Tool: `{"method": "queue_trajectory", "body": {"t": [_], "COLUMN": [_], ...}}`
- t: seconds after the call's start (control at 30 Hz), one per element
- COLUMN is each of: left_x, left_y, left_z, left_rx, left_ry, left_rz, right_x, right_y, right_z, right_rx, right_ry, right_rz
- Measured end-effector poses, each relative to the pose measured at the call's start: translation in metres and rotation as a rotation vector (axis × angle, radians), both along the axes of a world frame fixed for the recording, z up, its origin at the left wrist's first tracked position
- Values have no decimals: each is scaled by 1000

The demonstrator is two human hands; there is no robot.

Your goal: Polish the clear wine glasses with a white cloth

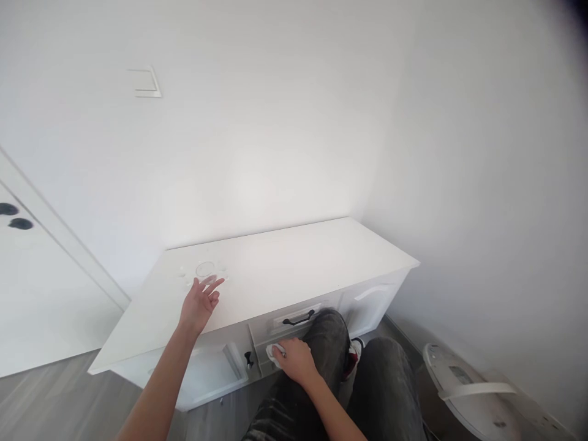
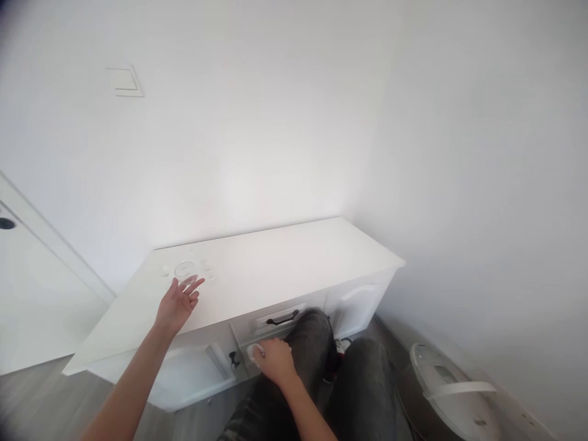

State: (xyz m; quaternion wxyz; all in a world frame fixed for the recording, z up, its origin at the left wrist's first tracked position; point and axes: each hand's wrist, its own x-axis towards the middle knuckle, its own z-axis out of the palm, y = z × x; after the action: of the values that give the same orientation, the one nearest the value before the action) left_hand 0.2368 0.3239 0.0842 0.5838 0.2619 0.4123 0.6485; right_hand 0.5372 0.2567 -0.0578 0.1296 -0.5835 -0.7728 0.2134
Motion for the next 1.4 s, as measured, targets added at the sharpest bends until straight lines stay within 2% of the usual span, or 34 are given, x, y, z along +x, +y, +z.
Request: {"method": "queue_trajectory", "body": {"t": [0.1,0.17,0.27,0.37,0.4,0.5,0.6,0.67,0.77,0.9,0.97,1.07,1.17,1.23,1.3,1.4], "left_x": [24,49,96,140,152,176,186,189,192,194,193,191,190,190,190,190], "left_y": [-7,0,33,88,107,156,185,195,206,215,217,216,216,217,219,221], "left_z": [15,27,40,42,39,25,4,-12,-31,-45,-47,-47,-48,-50,-52,-52], "left_rx": [37,94,180,338,412,466,477,482,471,441,428,413,395,373,361,375], "left_ry": [64,76,102,141,164,193,215,228,254,303,339,404,471,538,603,629], "left_rz": [-138,-261,-407,-471,-477,-510,-544,-544,-482,-332,-248,-129,-10,102,229,385], "right_x": [6,12,22,34,40,63,94,112,129,133,129,114,86,64,43,24], "right_y": [-2,-3,-5,-4,-3,-1,0,4,22,73,109,172,242,289,328,362], "right_z": [9,17,26,29,29,31,43,57,81,107,115,124,131,132,127,109], "right_rx": [-34,-77,-159,-181,-204,-307,-343,-375,-353,-257,-218,-102,-87,-119,-105,65], "right_ry": [78,163,436,775,896,1179,1325,1374,1329,1435,1410,1333,1438,1463,1424,1293], "right_rz": [-26,-7,28,-65,-128,-331,-502,-493,-464,-483,-429,-470,-213,-103,-108,-68]}}
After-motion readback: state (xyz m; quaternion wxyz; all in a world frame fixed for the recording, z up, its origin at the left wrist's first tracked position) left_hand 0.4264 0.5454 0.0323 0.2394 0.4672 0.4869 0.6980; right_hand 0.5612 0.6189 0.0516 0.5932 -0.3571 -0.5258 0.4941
